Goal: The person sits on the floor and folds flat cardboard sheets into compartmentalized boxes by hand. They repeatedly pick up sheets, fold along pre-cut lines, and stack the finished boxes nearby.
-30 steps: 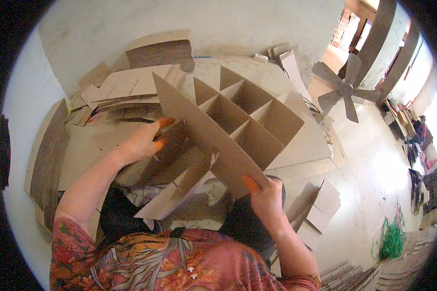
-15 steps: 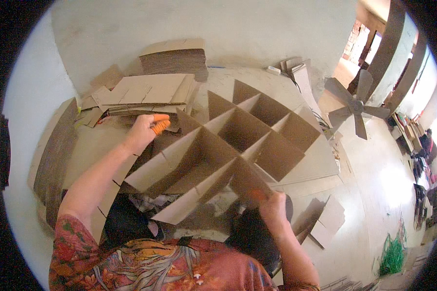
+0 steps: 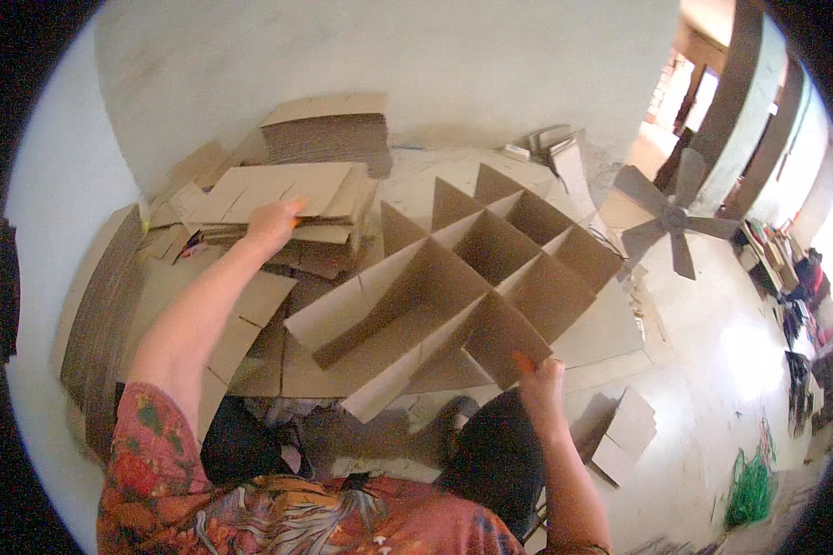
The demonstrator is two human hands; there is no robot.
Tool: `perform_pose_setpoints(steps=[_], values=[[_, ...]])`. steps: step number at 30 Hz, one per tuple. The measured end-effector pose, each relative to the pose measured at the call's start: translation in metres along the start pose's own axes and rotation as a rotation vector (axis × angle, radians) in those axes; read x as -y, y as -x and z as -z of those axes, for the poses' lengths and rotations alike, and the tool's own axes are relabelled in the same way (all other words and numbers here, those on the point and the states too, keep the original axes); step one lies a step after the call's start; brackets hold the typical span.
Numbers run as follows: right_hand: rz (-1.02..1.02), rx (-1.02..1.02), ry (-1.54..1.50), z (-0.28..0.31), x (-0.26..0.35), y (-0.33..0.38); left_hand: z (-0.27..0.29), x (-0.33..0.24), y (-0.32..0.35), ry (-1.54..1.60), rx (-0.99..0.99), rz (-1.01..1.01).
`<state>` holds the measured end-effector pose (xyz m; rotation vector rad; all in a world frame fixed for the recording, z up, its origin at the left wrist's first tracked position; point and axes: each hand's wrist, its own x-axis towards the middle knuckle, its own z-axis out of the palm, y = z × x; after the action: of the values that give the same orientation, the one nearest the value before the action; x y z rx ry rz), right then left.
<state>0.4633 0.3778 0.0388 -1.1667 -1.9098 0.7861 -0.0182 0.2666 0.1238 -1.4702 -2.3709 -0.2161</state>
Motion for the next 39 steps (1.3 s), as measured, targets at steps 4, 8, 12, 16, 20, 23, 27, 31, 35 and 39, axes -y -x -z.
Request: perform_pose_setpoints(steps=[4,8,12,16,20,23,27,31,35,39], values=[[0.174,-0.083,0.148,0.006,0.014,0.002,0.026,0.002,0.013,0.180,0.050,0.061],[0.365,-0.278,0.136,0.022,0.055,0.007,0.031,0.019,0.025,0.542,-0.105,0.133],[0.395,-0.138,-0.162,0.033,0.100,0.022,0.074,-0.048,0.064,0.809,-0.431,-0.018],[-0.147,0.268,-0.982,0.020,0.157,0.038,0.097,-0.131,0.133,0.883,-0.397,-0.447],[-0.055,0.164,-0.756,0.002,0.136,0.041,0.101,-0.169,0.178,0.763,-0.318,-0.806],[-0.246,-0.004,-1.183,0.018,0.148,0.043,0.081,-0.157,0.199,0.941,-0.337,-0.628],[0.068,-0.080,-0.932,0.047,0.138,0.050,0.058,-0.130,0.219,1.040,-0.532,-0.223],[0.197,-0.201,-0.610,0.048,0.126,0.061,0.035,-0.117,0.226,1.106,-0.536,0.052],[0.235,-0.130,-0.271,0.042,0.117,0.069,0.021,-0.109,0.229,1.124,-0.400,0.160],[0.303,-0.082,-0.300,0.031,0.142,0.070,0.008,-0.109,0.232,1.109,-0.347,0.193]])
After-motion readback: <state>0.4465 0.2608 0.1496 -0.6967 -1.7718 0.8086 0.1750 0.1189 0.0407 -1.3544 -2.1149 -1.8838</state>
